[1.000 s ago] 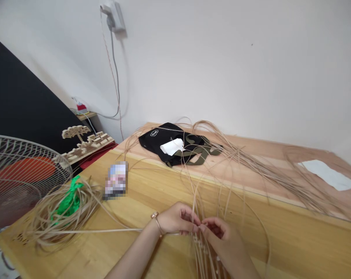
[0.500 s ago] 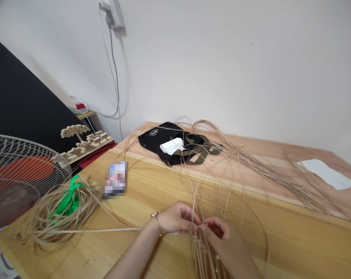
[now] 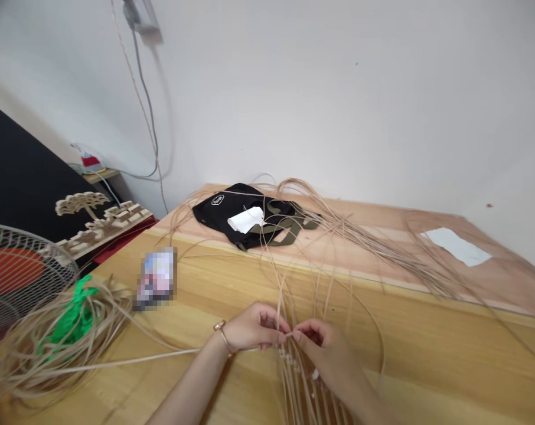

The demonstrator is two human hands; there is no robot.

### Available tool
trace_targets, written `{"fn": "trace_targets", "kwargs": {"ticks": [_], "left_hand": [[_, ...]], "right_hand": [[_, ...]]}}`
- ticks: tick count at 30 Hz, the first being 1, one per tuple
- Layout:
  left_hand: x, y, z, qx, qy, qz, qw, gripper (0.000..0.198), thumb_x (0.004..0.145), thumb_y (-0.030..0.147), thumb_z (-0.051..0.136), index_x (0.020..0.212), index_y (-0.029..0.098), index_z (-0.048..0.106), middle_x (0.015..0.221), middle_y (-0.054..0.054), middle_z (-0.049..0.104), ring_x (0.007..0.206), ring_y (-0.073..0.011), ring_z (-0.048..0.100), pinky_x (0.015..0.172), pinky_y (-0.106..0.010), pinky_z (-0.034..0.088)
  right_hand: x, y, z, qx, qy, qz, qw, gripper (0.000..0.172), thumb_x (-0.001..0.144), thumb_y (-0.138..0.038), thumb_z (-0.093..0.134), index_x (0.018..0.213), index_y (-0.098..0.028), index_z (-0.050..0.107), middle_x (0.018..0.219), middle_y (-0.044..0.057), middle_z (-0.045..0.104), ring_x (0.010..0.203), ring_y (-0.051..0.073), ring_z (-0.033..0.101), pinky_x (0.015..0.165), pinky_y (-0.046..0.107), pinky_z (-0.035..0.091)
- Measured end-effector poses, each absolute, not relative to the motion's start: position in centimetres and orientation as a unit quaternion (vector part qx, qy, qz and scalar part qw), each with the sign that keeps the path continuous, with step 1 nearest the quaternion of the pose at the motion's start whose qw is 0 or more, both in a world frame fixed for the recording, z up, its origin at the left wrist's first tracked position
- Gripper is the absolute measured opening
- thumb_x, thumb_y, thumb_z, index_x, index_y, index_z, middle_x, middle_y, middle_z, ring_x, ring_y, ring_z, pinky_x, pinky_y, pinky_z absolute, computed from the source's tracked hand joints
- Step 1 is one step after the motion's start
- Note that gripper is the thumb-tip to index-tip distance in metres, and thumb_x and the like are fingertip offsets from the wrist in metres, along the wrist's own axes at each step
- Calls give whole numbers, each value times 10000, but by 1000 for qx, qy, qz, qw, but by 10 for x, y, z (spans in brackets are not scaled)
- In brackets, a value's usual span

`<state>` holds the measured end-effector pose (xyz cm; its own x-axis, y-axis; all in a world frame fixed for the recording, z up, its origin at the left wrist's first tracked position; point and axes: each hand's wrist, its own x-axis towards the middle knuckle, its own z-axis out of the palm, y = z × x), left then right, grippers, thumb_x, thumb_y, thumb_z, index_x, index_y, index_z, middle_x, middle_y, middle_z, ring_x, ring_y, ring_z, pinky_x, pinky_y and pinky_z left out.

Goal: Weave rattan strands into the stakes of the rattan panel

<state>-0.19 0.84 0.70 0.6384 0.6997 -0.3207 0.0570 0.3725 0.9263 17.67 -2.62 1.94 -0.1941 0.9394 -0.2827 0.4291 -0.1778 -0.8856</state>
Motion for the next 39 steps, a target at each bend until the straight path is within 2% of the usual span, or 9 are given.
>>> {"fn": "trace_targets", "kwargs": {"ticks": [10, 16, 26, 39], "left_hand": [[-3, 8, 10, 506, 367, 231, 746, 384, 522, 352, 689, 784, 77, 635, 570, -2, 563, 396, -31, 408, 411, -181, 307], [-3, 8, 11, 481, 377, 231, 757, 317, 521, 295, 668, 751, 78, 644, 551, -7, 567, 400, -38, 411, 414, -183, 309], [-3, 8, 8, 500, 384, 220, 745, 431, 487, 387, 708, 772, 73, 630, 519, 17, 529, 388, -26, 387, 395, -177, 268], [-3, 8, 10, 505, 373, 217, 747, 421, 502, 386, 703, 776, 77, 625, 495, 30, 509, 380, -21, 378, 393, -172, 267]], "right_hand": [[172, -25, 21, -580, -560, 519, 284, 207, 699, -361, 556, 685, -165, 621, 573, -7, 564, 520, 92, 477, 490, 201, 366], [171, -26, 20, -579, -560, 521, 283, 226, 718, -377, 538, 712, -165, 616, 623, 7, 590, 559, 101, 501, 511, 203, 380], [171, -28, 21, -593, -597, 464, 278, 225, 728, -386, 519, 763, -184, 613, 677, 15, 619, 621, 133, 543, 556, 232, 422], [169, -29, 25, -596, -581, 484, 269, 207, 723, -365, 515, 728, -183, 612, 622, 6, 601, 549, 112, 516, 482, 212, 399]]}}
